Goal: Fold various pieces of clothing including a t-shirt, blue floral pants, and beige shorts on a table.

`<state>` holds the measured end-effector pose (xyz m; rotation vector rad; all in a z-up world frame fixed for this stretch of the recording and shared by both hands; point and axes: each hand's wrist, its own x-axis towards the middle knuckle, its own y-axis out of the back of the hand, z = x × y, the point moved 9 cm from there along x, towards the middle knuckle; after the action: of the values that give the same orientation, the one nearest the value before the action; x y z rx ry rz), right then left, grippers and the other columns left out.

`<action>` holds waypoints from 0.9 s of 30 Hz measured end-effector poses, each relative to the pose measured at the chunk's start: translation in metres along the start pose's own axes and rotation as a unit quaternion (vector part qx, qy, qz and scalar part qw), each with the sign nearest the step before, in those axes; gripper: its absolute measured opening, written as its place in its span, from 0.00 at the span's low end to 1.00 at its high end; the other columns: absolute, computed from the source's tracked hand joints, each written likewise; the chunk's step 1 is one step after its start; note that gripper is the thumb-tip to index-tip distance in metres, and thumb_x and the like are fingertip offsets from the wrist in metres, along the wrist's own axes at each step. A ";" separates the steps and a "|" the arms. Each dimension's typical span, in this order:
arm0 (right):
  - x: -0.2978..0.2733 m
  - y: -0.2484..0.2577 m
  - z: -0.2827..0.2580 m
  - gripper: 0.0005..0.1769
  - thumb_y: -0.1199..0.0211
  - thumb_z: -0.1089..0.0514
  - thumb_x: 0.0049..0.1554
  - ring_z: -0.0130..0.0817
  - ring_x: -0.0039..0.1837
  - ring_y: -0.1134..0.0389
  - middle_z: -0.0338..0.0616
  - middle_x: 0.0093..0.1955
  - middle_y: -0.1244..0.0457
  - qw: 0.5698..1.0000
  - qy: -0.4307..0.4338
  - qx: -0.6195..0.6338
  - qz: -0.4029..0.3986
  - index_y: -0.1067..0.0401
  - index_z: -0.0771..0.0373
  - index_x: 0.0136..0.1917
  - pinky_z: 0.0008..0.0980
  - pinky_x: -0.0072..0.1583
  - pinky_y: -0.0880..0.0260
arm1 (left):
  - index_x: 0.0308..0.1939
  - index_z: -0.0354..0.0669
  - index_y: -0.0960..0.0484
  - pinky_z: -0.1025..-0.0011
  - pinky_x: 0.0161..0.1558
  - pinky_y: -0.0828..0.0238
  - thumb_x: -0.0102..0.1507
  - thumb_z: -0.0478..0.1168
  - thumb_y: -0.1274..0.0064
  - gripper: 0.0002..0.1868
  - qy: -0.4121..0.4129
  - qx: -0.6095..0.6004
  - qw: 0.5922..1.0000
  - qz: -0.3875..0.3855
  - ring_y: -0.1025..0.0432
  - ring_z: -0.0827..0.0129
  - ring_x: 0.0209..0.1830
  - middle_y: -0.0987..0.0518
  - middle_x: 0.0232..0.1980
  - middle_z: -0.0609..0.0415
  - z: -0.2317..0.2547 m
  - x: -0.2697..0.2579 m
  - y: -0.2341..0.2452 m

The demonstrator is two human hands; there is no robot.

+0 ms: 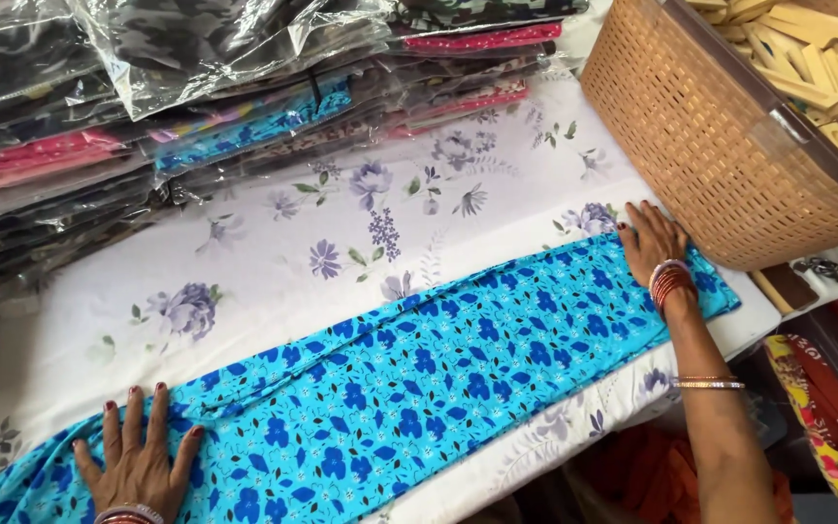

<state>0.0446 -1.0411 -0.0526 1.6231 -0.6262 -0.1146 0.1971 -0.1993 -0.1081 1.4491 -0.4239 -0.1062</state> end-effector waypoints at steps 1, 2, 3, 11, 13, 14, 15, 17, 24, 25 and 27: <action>-0.004 0.003 -0.001 0.31 0.57 0.41 0.68 0.53 0.81 0.51 0.54 0.82 0.50 1.000 -0.001 0.000 0.000 0.40 0.54 0.79 0.56 0.77 0.60 | 0.78 0.69 0.53 0.35 0.71 0.81 0.61 0.77 0.75 0.44 -0.001 0.000 1.000 0.000 0.63 0.54 0.80 0.54 0.80 0.55 0.001 -0.001 0.001; -0.007 0.008 0.002 0.30 0.54 0.42 0.68 0.55 0.80 0.49 0.55 0.81 0.47 1.000 -0.023 -0.012 0.013 0.38 0.55 0.78 0.56 0.76 0.56 | 0.78 0.69 0.53 0.35 0.71 0.81 0.61 0.77 0.75 0.44 -0.002 0.004 1.000 0.001 0.64 0.53 0.80 0.54 0.80 0.55 0.001 -0.001 0.003; -0.011 0.013 0.004 0.30 0.51 0.44 0.67 0.58 0.78 0.47 0.56 0.79 0.45 0.998 -0.046 -0.024 0.027 0.37 0.56 0.77 0.56 0.75 0.52 | 0.78 0.69 0.53 0.35 0.71 0.81 0.61 0.77 0.75 0.44 -0.003 0.008 1.000 0.002 0.64 0.53 0.80 0.54 0.80 0.55 0.002 -0.002 0.005; -0.064 0.054 0.019 0.32 0.47 0.46 0.65 0.59 0.73 0.40 0.56 0.74 0.40 0.997 -0.044 -0.061 0.031 0.37 0.59 0.79 0.59 0.69 0.43 | 0.78 0.70 0.52 0.30 0.72 0.79 0.60 0.76 0.72 0.45 -0.011 -0.033 0.999 0.008 0.61 0.51 0.82 0.54 0.82 0.54 -0.009 -0.001 -0.017; -0.074 0.061 0.023 0.33 0.46 0.46 0.64 0.58 0.72 0.40 0.56 0.74 0.40 0.998 -0.035 -0.053 0.024 0.38 0.59 0.79 0.59 0.68 0.43 | 0.78 0.71 0.51 0.28 0.71 0.78 0.59 0.77 0.71 0.45 -0.014 -0.027 0.999 0.010 0.61 0.50 0.82 0.54 0.82 0.53 -0.017 0.004 -0.023; -0.079 0.065 0.028 0.33 0.46 0.45 0.64 0.58 0.72 0.40 0.55 0.75 0.40 0.998 -0.048 -0.043 0.020 0.37 0.59 0.79 0.59 0.68 0.42 | 0.78 0.70 0.51 0.28 0.70 0.78 0.58 0.77 0.69 0.46 -0.018 -0.027 0.999 -0.002 0.61 0.48 0.81 0.54 0.82 0.52 -0.019 0.008 -0.027; -0.085 0.069 0.033 0.33 0.46 0.45 0.64 0.57 0.72 0.40 0.54 0.75 0.40 0.997 -0.062 -0.033 0.016 0.37 0.58 0.79 0.58 0.68 0.41 | 0.78 0.70 0.50 0.27 0.68 0.78 0.57 0.77 0.68 0.47 -0.021 -0.027 0.999 -0.014 0.61 0.47 0.80 0.54 0.81 0.50 -0.021 0.012 -0.031; -0.101 0.073 0.045 0.33 0.45 0.43 0.63 0.57 0.72 0.39 0.54 0.74 0.39 0.993 -0.109 -0.031 0.023 0.35 0.57 0.78 0.57 0.69 0.40 | 0.77 0.69 0.49 0.26 0.67 0.78 0.57 0.77 0.68 0.47 -0.031 -0.033 0.999 -0.019 0.62 0.46 0.80 0.54 0.81 0.49 -0.017 0.017 -0.028; -0.109 0.080 0.070 0.38 0.33 0.29 0.56 0.61 0.64 0.34 0.63 0.62 0.34 0.962 -0.185 -0.186 0.069 0.26 0.59 0.66 0.58 0.61 0.35 | 0.76 0.68 0.44 0.28 0.69 0.72 0.60 0.67 0.60 0.41 -0.044 -0.096 0.994 -0.022 0.61 0.44 0.82 0.53 0.82 0.44 0.033 0.026 0.016; -0.106 0.082 0.075 0.38 0.33 0.29 0.56 0.61 0.64 0.34 0.63 0.62 0.34 0.963 -0.184 -0.186 0.070 0.26 0.59 0.66 0.58 0.61 0.35 | 0.76 0.68 0.44 0.28 0.69 0.72 0.60 0.67 0.60 0.41 -0.043 -0.096 0.994 -0.021 0.61 0.44 0.82 0.53 0.82 0.44 0.046 0.028 0.028; -0.097 0.074 0.085 0.39 0.29 0.28 0.52 0.60 0.59 0.31 0.63 0.57 0.31 0.962 -0.220 -0.150 0.059 0.24 0.60 0.63 0.57 0.59 0.32 | 0.76 0.63 0.41 0.34 0.72 0.67 0.61 0.59 0.54 0.39 -0.063 -0.147 0.987 -0.007 0.58 0.43 0.83 0.51 0.82 0.40 0.069 0.029 0.061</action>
<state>-0.0978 -1.0736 -0.0242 1.2667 -0.9929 -0.4692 0.1895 -0.2654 -0.0384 1.1583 -0.4798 -0.2616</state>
